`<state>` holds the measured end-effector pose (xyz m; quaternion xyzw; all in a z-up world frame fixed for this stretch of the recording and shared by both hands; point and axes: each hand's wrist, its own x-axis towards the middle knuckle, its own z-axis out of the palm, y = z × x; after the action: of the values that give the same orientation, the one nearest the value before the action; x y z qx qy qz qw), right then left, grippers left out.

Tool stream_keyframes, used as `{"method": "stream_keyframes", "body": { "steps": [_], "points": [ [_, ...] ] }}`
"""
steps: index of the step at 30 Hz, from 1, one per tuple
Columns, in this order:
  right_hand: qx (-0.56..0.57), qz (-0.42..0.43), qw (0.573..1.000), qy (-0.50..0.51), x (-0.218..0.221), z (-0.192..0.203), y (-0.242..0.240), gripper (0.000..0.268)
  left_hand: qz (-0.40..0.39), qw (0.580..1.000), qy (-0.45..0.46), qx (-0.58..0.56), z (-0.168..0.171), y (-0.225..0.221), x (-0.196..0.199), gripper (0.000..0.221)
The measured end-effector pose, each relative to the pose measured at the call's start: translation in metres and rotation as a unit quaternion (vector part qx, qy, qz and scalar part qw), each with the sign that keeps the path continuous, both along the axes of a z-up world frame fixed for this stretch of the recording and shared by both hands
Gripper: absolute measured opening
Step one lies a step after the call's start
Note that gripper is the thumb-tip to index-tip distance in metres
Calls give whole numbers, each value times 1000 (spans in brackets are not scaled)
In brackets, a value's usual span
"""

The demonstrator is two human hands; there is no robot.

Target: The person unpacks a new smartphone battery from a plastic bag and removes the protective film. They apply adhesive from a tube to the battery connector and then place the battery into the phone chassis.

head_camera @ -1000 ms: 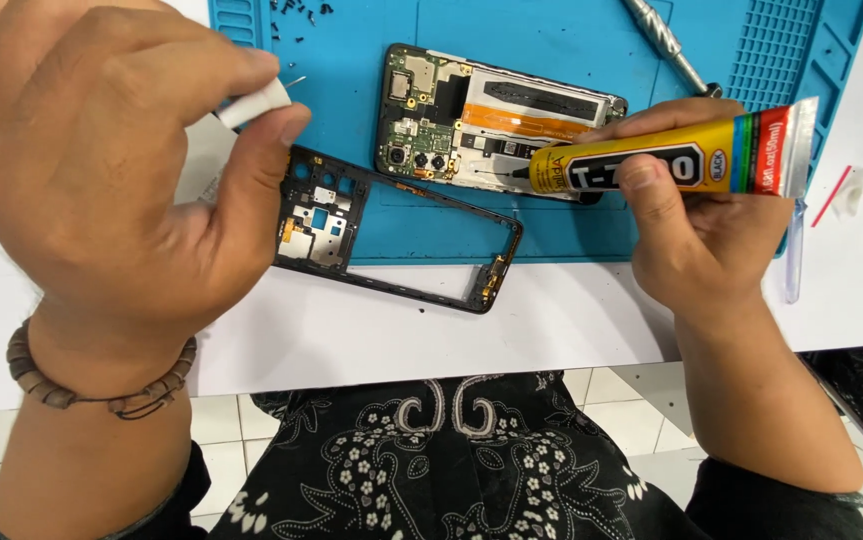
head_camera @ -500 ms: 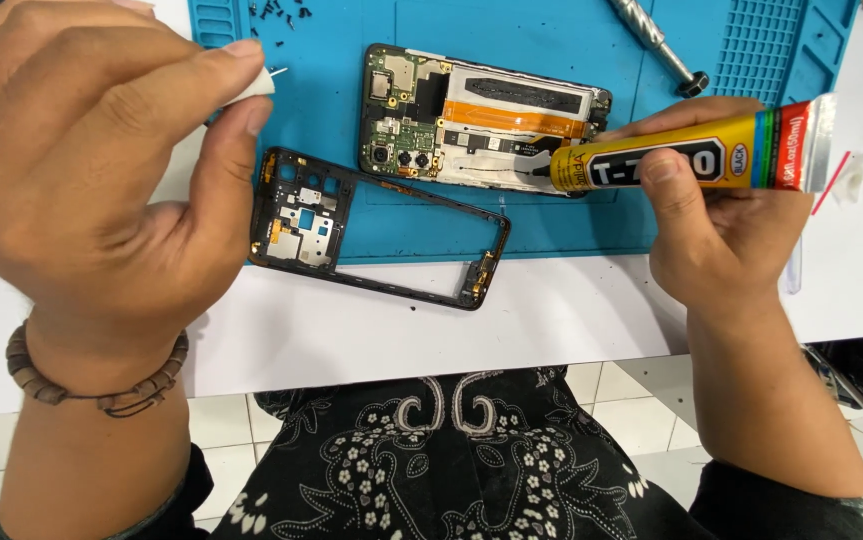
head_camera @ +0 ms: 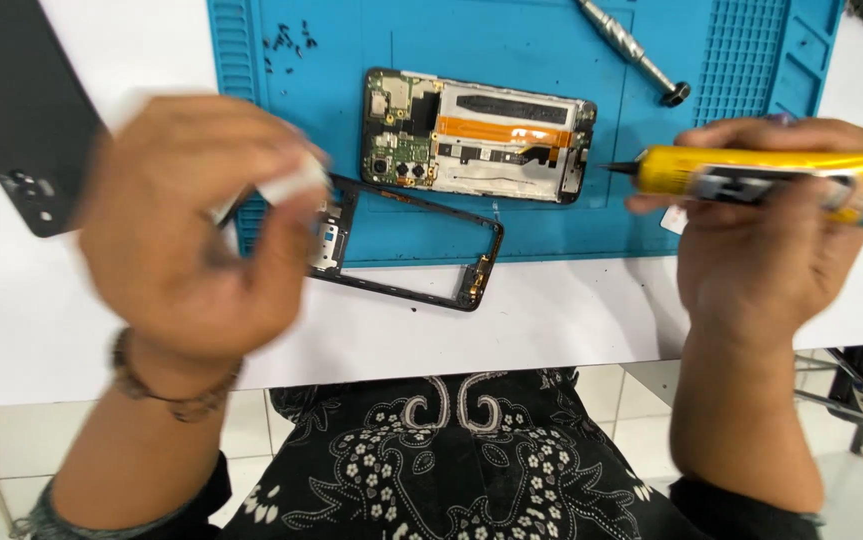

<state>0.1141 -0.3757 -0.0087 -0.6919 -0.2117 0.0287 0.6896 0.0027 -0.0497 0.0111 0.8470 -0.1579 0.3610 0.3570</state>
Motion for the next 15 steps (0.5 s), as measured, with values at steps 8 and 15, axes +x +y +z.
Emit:
{"method": "stream_keyframes", "body": {
  "steps": [8,15],
  "points": [
    [351,139,893,243,-43,-11,20,54,-208,837,201,-465,22,-99,-8,11],
    [387,160,864,279,-46,-4,28,44,-184,858,192,-440,27,-118,-10,9]
  ]
}}
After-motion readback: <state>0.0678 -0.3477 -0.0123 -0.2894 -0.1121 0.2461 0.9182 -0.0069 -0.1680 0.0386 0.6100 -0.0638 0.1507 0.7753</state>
